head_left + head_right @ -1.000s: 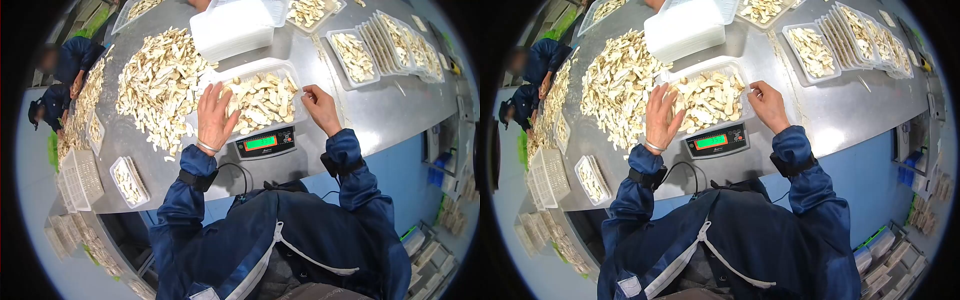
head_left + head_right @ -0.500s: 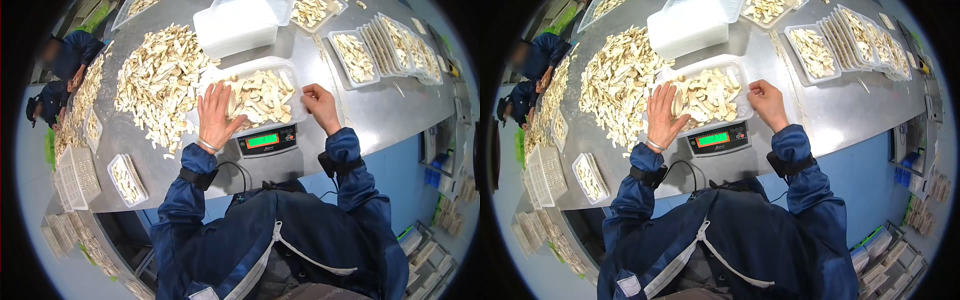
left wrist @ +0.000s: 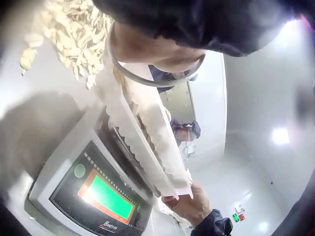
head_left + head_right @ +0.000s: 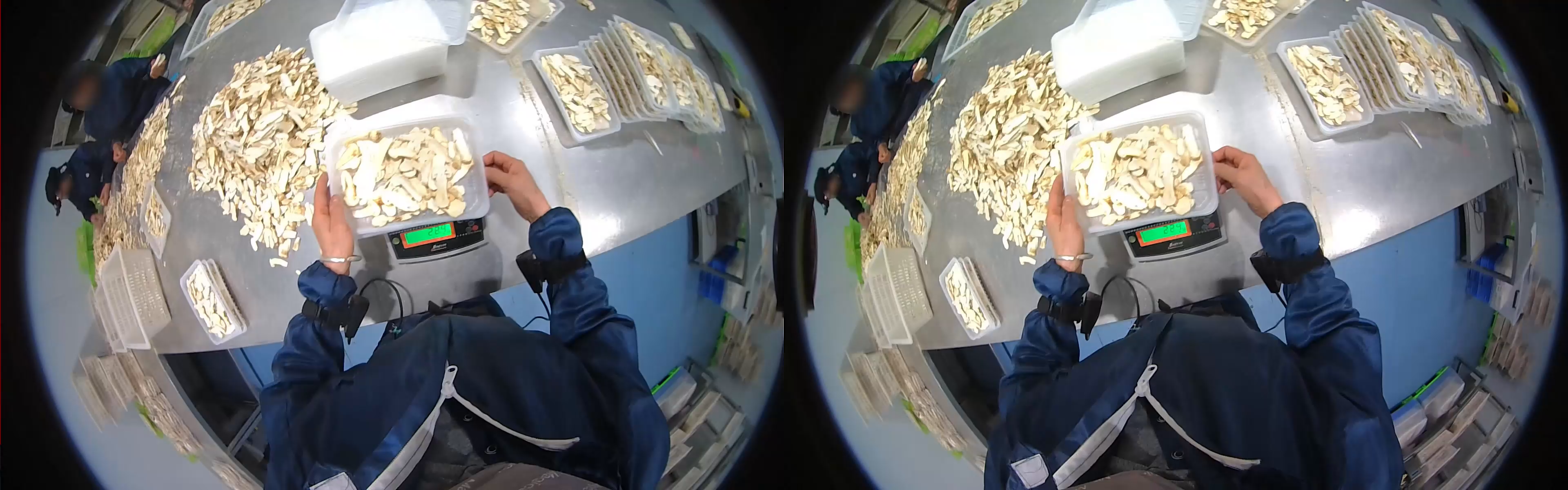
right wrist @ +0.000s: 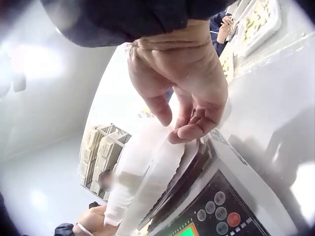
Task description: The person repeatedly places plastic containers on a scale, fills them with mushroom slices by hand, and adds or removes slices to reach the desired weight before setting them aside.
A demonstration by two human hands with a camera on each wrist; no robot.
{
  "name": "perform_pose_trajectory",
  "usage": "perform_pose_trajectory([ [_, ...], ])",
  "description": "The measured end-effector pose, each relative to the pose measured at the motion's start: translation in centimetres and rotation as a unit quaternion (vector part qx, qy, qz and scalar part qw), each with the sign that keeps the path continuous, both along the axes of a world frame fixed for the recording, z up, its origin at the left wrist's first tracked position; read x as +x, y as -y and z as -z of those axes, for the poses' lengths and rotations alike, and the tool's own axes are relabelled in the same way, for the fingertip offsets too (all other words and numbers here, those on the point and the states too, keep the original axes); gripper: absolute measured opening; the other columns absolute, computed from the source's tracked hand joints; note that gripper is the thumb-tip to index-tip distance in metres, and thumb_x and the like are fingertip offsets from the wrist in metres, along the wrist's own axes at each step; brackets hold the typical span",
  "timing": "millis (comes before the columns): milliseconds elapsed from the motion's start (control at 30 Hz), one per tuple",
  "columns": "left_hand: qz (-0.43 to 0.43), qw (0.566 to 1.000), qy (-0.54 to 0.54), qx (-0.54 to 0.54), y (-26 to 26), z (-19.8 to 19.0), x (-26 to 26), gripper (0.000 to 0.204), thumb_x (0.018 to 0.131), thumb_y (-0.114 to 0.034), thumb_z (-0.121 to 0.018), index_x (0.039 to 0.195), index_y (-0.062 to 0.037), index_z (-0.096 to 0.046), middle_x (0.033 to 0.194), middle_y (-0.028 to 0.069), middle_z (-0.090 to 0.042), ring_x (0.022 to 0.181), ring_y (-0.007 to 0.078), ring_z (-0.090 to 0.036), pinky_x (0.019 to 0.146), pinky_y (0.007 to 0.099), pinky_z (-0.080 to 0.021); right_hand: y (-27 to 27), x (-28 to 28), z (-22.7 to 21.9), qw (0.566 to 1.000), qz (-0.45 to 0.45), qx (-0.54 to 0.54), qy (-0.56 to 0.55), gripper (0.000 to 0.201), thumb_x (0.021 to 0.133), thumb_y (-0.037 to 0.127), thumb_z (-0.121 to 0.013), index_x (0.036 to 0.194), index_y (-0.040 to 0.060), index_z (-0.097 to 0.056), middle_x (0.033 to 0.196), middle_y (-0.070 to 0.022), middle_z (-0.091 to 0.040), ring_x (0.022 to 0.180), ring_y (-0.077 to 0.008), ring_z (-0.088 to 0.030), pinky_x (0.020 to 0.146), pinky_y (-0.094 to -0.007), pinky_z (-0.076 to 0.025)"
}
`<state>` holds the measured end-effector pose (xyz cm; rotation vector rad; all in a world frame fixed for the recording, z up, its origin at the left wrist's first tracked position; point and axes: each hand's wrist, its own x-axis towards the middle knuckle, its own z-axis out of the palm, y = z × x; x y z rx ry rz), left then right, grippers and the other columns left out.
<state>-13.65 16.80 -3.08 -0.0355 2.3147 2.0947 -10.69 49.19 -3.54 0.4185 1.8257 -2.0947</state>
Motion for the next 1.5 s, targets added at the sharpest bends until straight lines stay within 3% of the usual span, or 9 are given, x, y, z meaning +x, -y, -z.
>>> perform_pose_trajectory([
  [167, -0.017, 0.998, 0.038, 0.044, -1.1, -0.3, -0.3, 0.043, 0.094, -0.005, -0.039, 0.136, 0.0058, -0.040, 0.129, 0.0144, -0.053, 0.115, 0.0185, -0.050, 0.100, 0.0291, -0.037, -0.4, 1.5, -0.5, 0.998, 0.016, -0.037, -0.040, 0.010, 0.088, 0.016, -0.058, 0.093, 0.0063, -0.057, 0.081, 0.0026, -0.057, 0.072, -0.0058, -0.053, 0.065, -0.0206, -0.044],
  [400, 0.153, 0.987, 0.031, 0.047, -8.6, -5.3, -3.8, 0.044, 0.095, -0.009, -0.041, 0.136, 0.0075, -0.039, 0.132, 0.0141, -0.050, 0.118, 0.0185, -0.048, 0.100, 0.0283, -0.036, -5.6, 5.6, -2.7, 0.981, 0.162, -0.099, -0.043, 0.006, 0.088, 0.008, -0.052, 0.090, 0.0067, -0.058, 0.076, 0.0046, -0.056, 0.060, -0.0011, -0.042, 0.055, -0.0163, -0.032],
  [467, 0.206, 0.978, -0.003, 0.001, -10.9, -5.7, -4.9, 0.046, 0.095, -0.013, -0.042, 0.137, 0.0074, -0.037, 0.132, 0.0169, -0.050, 0.121, 0.0202, -0.047, 0.101, 0.0294, -0.035, -7.2, 6.1, -2.3, 0.970, 0.212, -0.089, -0.074, 0.004, 0.086, 0.006, -0.053, 0.087, 0.0052, -0.056, 0.073, 0.0007, -0.058, 0.058, -0.0051, -0.049, 0.054, -0.0195, -0.039],
  [900, 0.159, 0.986, 0.019, -0.041, -11.8, -5.7, -2.1, 0.048, 0.099, -0.029, -0.042, 0.137, -0.0003, -0.041, 0.136, 0.0128, -0.047, 0.125, 0.0246, -0.046, 0.100, 0.0350, -0.038, -20.5, 0.0, 7.1, 0.830, 0.530, -0.063, -0.159, 0.004, 0.081, 0.004, -0.054, 0.082, 0.0042, -0.051, 0.066, -0.0050, -0.055, 0.056, -0.0133, -0.053, 0.053, -0.0244, -0.043],
  [1033, 0.144, 0.988, 0.041, -0.042, -10.6, -5.3, -1.0, 0.048, 0.099, -0.029, -0.043, 0.137, -0.0004, -0.041, 0.135, 0.0138, -0.049, 0.124, 0.0246, -0.048, 0.100, 0.0349, -0.038, -21.9, -1.6, 8.2, 0.804, 0.570, -0.075, -0.155, 0.007, 0.082, 0.005, -0.054, 0.089, 0.0018, -0.054, 0.068, -0.0072, -0.058, 0.060, -0.0148, -0.058, 0.054, -0.0252, -0.049],
  [1233, 0.139, 0.988, 0.064, -0.017, -10.0, -4.8, -0.3, 0.048, 0.099, -0.029, -0.043, 0.136, -0.0003, -0.042, 0.132, 0.0146, -0.051, 0.122, 0.0240, -0.049, 0.099, 0.0347, -0.039, -23.0, -1.4, 7.2, 0.838, 0.536, -0.073, -0.073, 0.023, 0.084, 0.006, -0.056, 0.105, -0.0036, -0.054, 0.088, -0.0130, -0.062, 0.064, -0.0195, -0.061, 0.058, -0.0267, -0.052],
  [1333, 0.154, 0.986, 0.056, -0.013, -9.7, -4.6, -0.3, 0.047, 0.099, -0.029, -0.044, 0.136, -0.0008, -0.042, 0.131, 0.0144, -0.052, 0.122, 0.0231, -0.049, 0.099, 0.0342, -0.039, -23.1, 0.3, 6.7, 0.852, 0.520, -0.008, -0.051, 0.023, 0.088, 0.011, -0.056, 0.106, -0.0026, -0.056, 0.094, -0.0100, -0.062, 0.076, -0.0202, -0.063, 0.065, -0.0272, -0.052],
  [1433, 0.150, 0.987, 0.056, 0.002, -9.4, -4.6, -0.3, 0.045, 0.100, -0.029, -0.043, 0.136, -0.0013, -0.043, 0.131, 0.0141, -0.053, 0.122, 0.0224, -0.049, 0.100, 0.0342, -0.039, -22.3, 2.1, 5.9, 0.806, 0.570, 0.139, -0.073, 0.031, 0.086, 0.006, -0.056, 0.115, -0.0029, -0.052, 0.093, -0.0110, -0.061, 0.077, -0.0188, -0.062, 0.068, -0.0285, -0.052],
  [1500, 0.141, 0.988, 0.054, 0.006, -8.8, -4.6, -0.3, 0.043, 0.100, -0.025, -0.043, 0.134, 0.0004, -0.044, 0.130, 0.0149, -0.053, 0.122, 0.0222, -0.049, 0.101, 0.0334, -0.038, -20.0, 1.7, 4.2, 0.809, 0.511, 0.226, -0.184, 0.029, 0.084, 0.004, -0.057, 0.113, -0.0012, -0.055, 0.094, -0.0088, -0.061, 0.079, -0.0160, -0.060, 0.070, -0.0272, -0.050],
])
